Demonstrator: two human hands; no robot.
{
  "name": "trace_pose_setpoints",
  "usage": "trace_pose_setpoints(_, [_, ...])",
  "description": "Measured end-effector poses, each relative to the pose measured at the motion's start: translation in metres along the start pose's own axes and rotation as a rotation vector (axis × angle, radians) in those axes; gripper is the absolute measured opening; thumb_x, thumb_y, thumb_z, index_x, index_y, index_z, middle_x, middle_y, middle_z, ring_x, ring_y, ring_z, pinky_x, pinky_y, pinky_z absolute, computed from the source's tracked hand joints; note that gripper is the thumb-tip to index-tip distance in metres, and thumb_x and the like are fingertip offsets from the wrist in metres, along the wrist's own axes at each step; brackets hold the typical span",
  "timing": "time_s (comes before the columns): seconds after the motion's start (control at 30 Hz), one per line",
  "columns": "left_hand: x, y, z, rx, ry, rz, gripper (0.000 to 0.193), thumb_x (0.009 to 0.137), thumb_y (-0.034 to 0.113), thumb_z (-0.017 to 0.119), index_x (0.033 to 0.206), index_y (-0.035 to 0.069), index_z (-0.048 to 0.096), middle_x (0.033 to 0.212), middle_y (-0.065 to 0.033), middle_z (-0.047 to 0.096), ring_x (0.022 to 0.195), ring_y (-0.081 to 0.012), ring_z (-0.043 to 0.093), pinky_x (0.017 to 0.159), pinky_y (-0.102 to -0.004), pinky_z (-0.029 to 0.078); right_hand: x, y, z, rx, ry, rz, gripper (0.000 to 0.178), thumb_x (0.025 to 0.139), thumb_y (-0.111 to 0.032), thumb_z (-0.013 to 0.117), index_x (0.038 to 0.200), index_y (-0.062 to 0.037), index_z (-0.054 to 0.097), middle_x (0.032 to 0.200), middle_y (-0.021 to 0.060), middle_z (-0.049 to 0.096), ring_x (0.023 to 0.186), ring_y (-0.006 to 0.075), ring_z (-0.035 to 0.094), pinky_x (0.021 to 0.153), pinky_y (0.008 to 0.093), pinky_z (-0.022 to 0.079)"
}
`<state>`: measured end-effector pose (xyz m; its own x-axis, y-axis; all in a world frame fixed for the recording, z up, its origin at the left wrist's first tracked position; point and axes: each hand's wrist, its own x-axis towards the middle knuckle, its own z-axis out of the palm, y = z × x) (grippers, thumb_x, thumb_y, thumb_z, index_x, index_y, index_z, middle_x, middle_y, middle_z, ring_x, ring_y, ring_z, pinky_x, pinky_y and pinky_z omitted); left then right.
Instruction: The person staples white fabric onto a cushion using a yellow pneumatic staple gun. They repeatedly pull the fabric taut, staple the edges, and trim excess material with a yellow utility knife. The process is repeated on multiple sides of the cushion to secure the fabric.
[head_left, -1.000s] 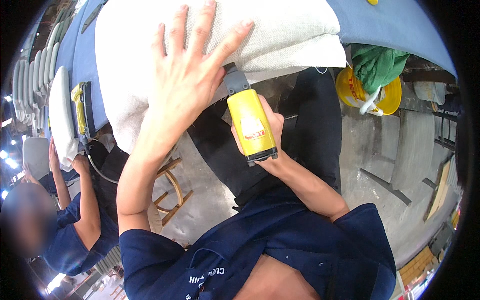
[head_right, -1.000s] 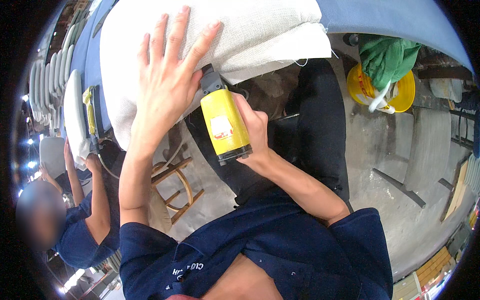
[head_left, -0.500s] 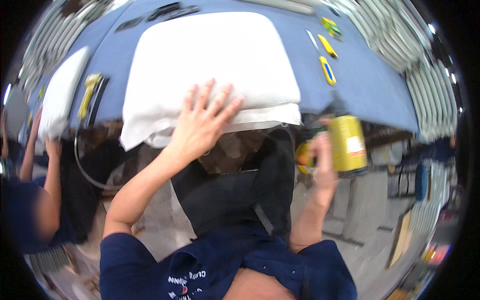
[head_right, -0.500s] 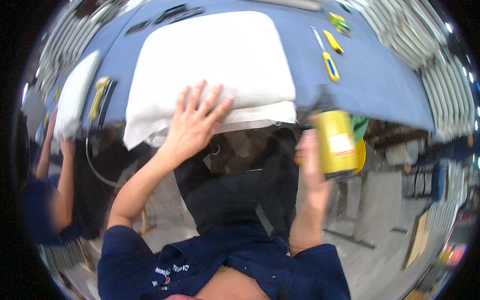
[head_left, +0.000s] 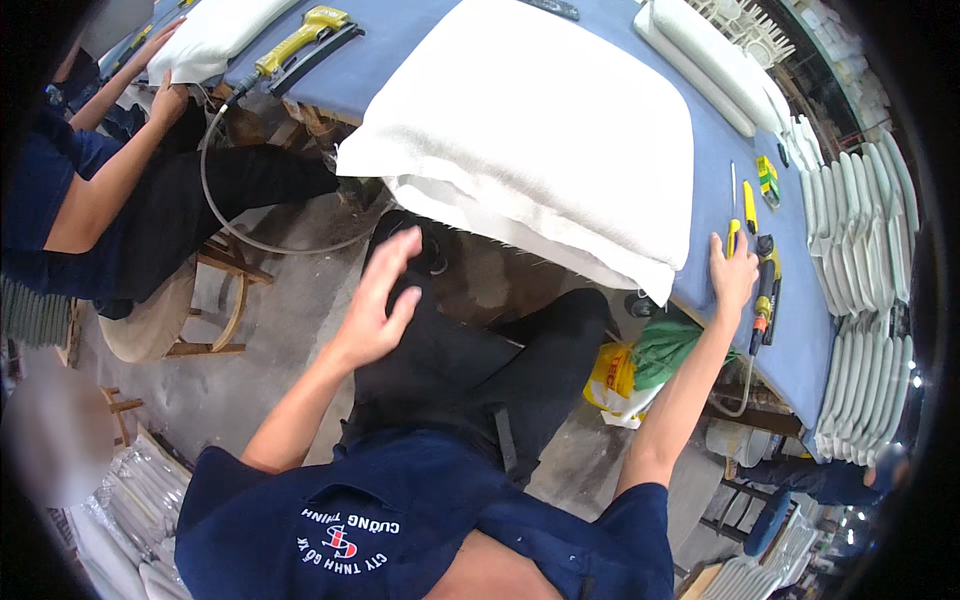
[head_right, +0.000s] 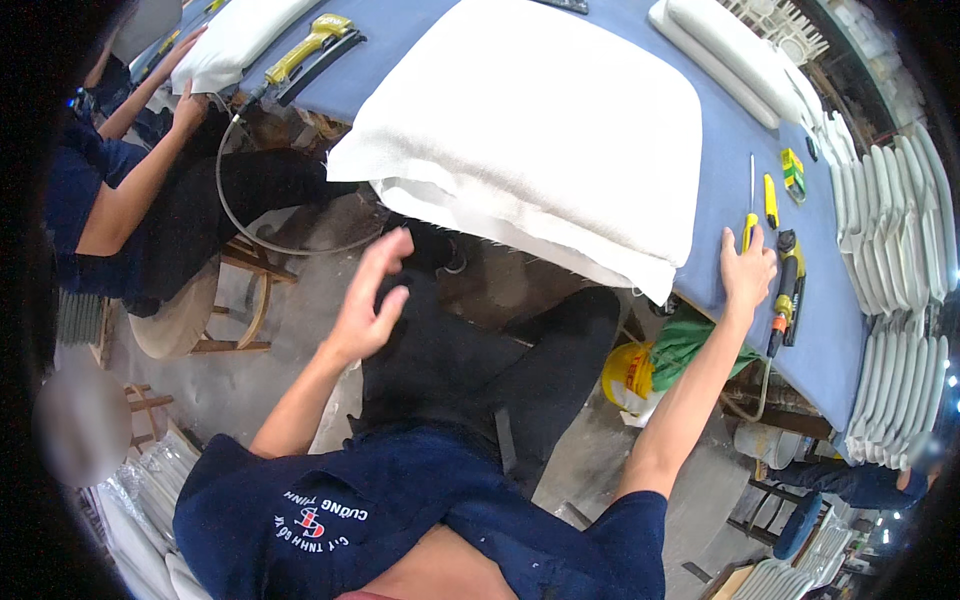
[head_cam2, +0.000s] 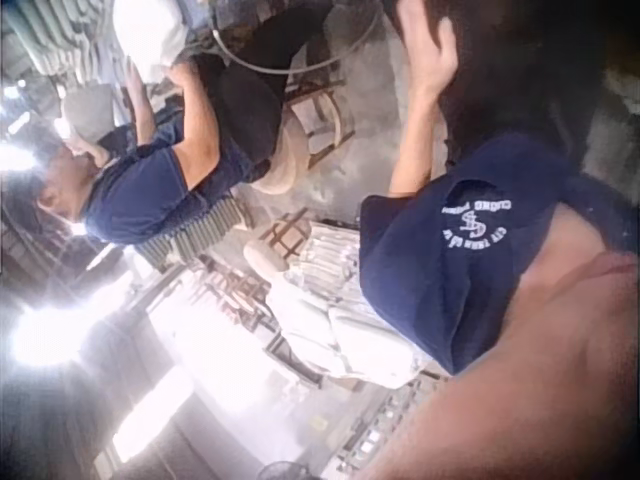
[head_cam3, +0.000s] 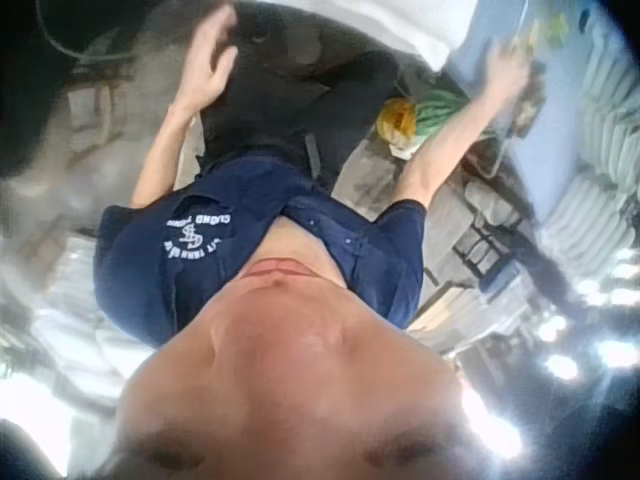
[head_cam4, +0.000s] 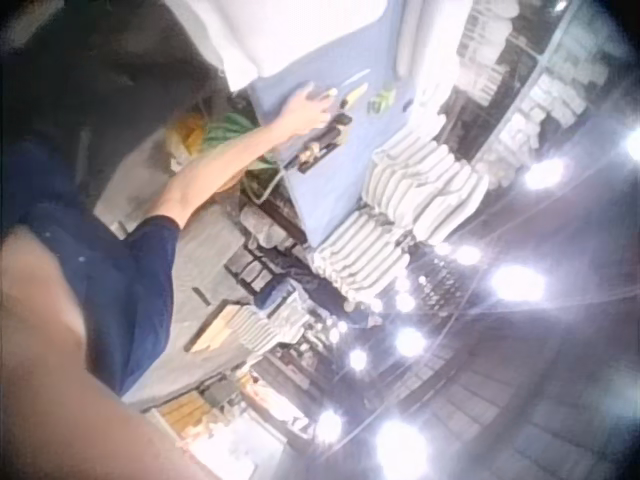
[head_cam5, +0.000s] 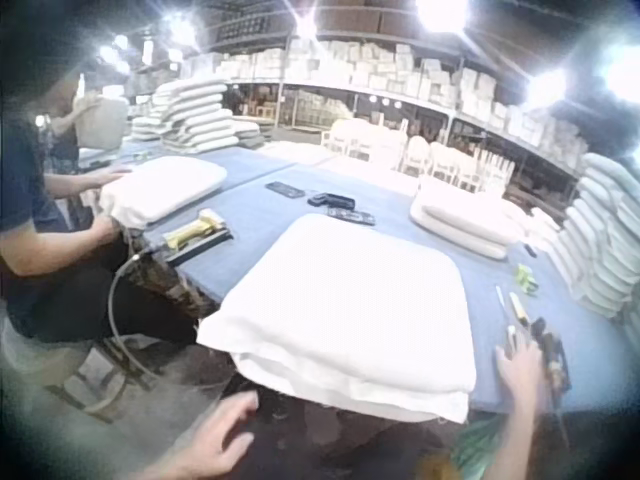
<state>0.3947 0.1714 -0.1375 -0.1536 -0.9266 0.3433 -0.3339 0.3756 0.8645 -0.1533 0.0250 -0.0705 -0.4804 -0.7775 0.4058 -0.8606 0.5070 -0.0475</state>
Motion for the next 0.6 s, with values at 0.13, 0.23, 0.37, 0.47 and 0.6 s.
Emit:
trace_pose_setpoints(0.13, [0.058, 0.029, -0.024, 0.247, 0.182, 0.345, 0.062, 0.092, 0.003, 0.06, 0.153, 0.002, 0.049, 0.154, -0.018, 0.05, 0.143, -0.0361, 0.048, 0.117, -0.0432, 0.039, 0.013, 0.026, 0.005, 0.236, 0.001, -0.087, 0.06, 0.096, -0.038, 0.066, 0.149, -0.0113, 0.055, 0.13, 0.0218, 0.066, 0.125, 0.0402, 0.062, 0.108, 0.0536, 0.047])
trace_pose_setpoints(0.23, [0.094, 0.049, -0.02, 0.565, 0.154, 0.437, 0.062, 0.092, 0.011, 0.067, 0.153, 0.011, 0.053, 0.159, -0.0172, 0.047, 0.149, -0.0392, 0.041, 0.124, -0.0532, 0.028, -0.03, -0.001, -0.038, 0.559, 0.253, -0.198, 0.052, 0.098, -0.02, 0.066, 0.147, -0.0064, 0.055, 0.112, 0.0145, 0.068, 0.099, 0.0242, 0.068, 0.087, 0.0386, 0.054])
trace_pose_setpoints(0.37, [0.144, 0.045, 0.011, 0.727, 0.096, 0.429, 0.079, 0.091, 0.04, 0.076, 0.161, 0.024, 0.044, 0.165, -0.0155, 0.04, 0.157, -0.0388, 0.028, 0.126, -0.0644, 0.009, -0.115, -0.016, -0.129, 1.349, 0.13, -0.166, 0.046, 0.104, -0.013, 0.06, 0.149, -0.006, 0.051, 0.097, 0.0042, 0.055, 0.068, 0.0065, 0.047, 0.057, 0.0204, 0.036])
trace_pose_setpoints(0.47, [0.155, 0.03, 0.033, 0.884, 0.042, 0.369, 0.108, 0.082, 0.065, 0.075, 0.169, 0.022, 0.028, 0.169, -0.0135, 0.036, 0.159, -0.0362, 0.025, 0.126, -0.0663, 0.0, -0.162, 0.004, -0.147, 1.558, 0.059, -0.337, 0.055, 0.103, -0.028, 0.067, 0.146, 0.0012, 0.05, 0.099, 0.0062, 0.058, 0.07, 0.0088, 0.049, 0.057, 0.0221, 0.036])
trace_pose_setpoints(0.6, [0.15, 0.019, 0.033, 0.67, 0.075, 0.351, 0.127, 0.077, 0.065, 0.081, 0.17, 0.01, 0.014, 0.169, -0.0114, 0.037, 0.159, -0.0343, 0.027, 0.126, -0.0663, 0.001, -0.206, 0.019, -0.14, 1.44, 0.058, -0.303, 0.075, 0.093, -0.054, 0.079, 0.129, 0.0086, 0.06, 0.106, 0.0134, 0.065, 0.074, 0.0133, 0.057, 0.06, 0.0249, 0.044])
